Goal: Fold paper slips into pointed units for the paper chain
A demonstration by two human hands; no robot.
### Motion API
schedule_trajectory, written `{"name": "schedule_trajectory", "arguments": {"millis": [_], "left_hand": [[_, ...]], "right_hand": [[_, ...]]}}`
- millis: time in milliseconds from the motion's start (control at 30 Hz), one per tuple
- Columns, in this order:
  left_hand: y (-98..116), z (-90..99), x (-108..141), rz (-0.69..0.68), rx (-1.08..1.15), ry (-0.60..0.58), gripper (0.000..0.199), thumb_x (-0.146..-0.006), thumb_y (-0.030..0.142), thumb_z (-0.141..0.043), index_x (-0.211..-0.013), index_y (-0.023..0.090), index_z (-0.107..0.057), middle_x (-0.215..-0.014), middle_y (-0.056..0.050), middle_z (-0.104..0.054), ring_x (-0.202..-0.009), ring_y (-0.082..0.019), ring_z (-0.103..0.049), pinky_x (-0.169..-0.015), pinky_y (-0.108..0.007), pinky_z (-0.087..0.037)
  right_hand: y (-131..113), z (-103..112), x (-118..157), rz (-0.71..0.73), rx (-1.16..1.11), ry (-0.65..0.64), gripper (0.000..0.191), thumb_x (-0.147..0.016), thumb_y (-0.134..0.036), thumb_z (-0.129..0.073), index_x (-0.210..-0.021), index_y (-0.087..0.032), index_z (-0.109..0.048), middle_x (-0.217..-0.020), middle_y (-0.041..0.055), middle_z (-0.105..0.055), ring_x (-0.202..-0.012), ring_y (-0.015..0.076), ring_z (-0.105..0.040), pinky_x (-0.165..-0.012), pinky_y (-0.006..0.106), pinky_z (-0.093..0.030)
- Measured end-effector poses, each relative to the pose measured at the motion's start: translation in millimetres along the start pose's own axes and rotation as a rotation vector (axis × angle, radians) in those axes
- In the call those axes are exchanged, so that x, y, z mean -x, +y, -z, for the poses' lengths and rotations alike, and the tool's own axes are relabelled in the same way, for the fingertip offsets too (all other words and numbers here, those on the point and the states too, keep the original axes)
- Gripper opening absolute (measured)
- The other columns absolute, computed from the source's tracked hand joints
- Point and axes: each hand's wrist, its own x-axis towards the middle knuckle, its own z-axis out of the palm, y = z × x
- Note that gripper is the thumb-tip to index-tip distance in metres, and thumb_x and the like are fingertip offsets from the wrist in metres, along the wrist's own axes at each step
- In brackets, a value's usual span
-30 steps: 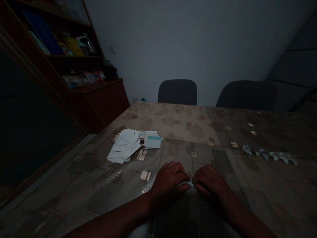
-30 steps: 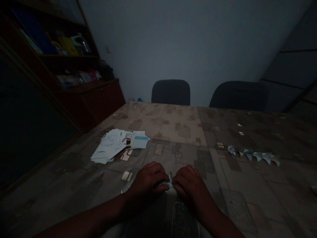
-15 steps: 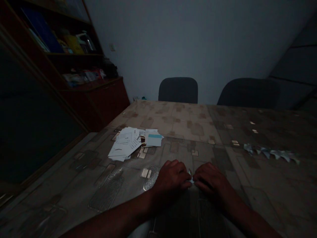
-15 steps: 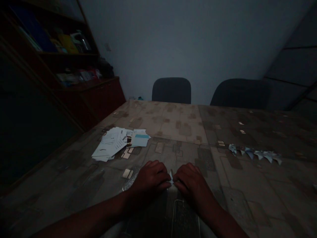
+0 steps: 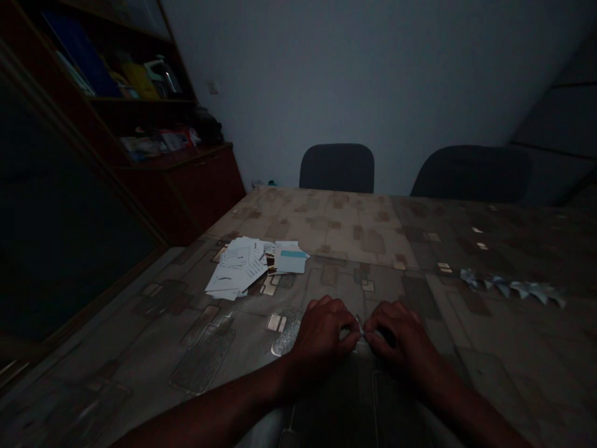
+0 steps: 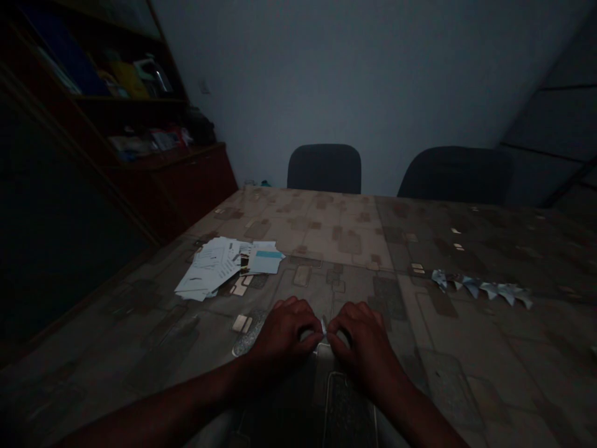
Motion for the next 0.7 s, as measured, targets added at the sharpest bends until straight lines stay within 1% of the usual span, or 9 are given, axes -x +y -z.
{"name": "schedule_trajectory", "arguments": {"millis": [167,267,400,600,700], "left_hand": [[1,1.5,0,0.006,-0.04,0.0,0.008,-0.085,0.024,-0.062,-0.082,0.02,-0.068,-0.084,-0.002,-0.063,-0.086,-0.02,-0.054,-0.076,-0.033,-0.033],[1,0.6,-1,0.0,-0.064,-0.002,0.007,-0.084,0.023,-0.062,-0.081,0.02,-0.068,-0.084,-0.002,-0.063,-0.085,-0.02,-0.053,-0.076,-0.033,-0.032],[1,-1.3,-2,-0.001,-0.062,0.007,0.009,-0.084,0.022,-0.06,-0.081,0.019,-0.068,-0.084,-0.002,-0.063,-0.086,-0.02,-0.053,-0.077,-0.033,-0.032],[0,-1.8,-3,0.019,-0.014,0.031,0.009,-0.083,0.02,-0.06,-0.078,0.019,-0.067,-0.082,-0.001,-0.063,-0.084,-0.019,-0.053,-0.077,-0.034,-0.032],[0,-3.0,-3,0.022,-0.016,0.039,0.007,-0.082,0.02,-0.061,-0.078,0.02,-0.067,-0.081,-0.001,-0.062,-0.083,-0.019,-0.053,-0.077,-0.033,-0.032]], "right_hand": [[1,1,-2,-0.036,0.024,-0.002,0.008,-0.081,-0.017,-0.062,-0.075,-0.022,-0.063,-0.079,0.0012,-0.063,-0.08,0.0217,-0.054,-0.074,0.036,-0.035],[4,3,-1,-0.014,0.025,0.003,0.008,-0.084,-0.021,-0.063,-0.076,-0.022,-0.063,-0.081,0.0021,-0.063,-0.081,0.022,-0.054,-0.073,0.036,-0.036],[8,5,-2,0.023,0.0,-0.013,0.014,-0.088,-0.025,-0.06,-0.074,-0.022,-0.062,-0.078,0.0017,-0.062,-0.079,0.0216,-0.055,-0.071,0.035,-0.036],[8,17,-7,0.008,-0.161,0.025,0.02,-0.092,-0.026,-0.051,-0.077,-0.021,-0.062,-0.08,0.0026,-0.064,-0.08,0.0208,-0.057,-0.074,0.035,-0.041],[5,18,-7,0.014,-0.176,0.013,0.02,-0.091,-0.027,-0.051,-0.076,-0.021,-0.062,-0.079,0.0024,-0.064,-0.079,0.0208,-0.057,-0.074,0.035,-0.04]]}}
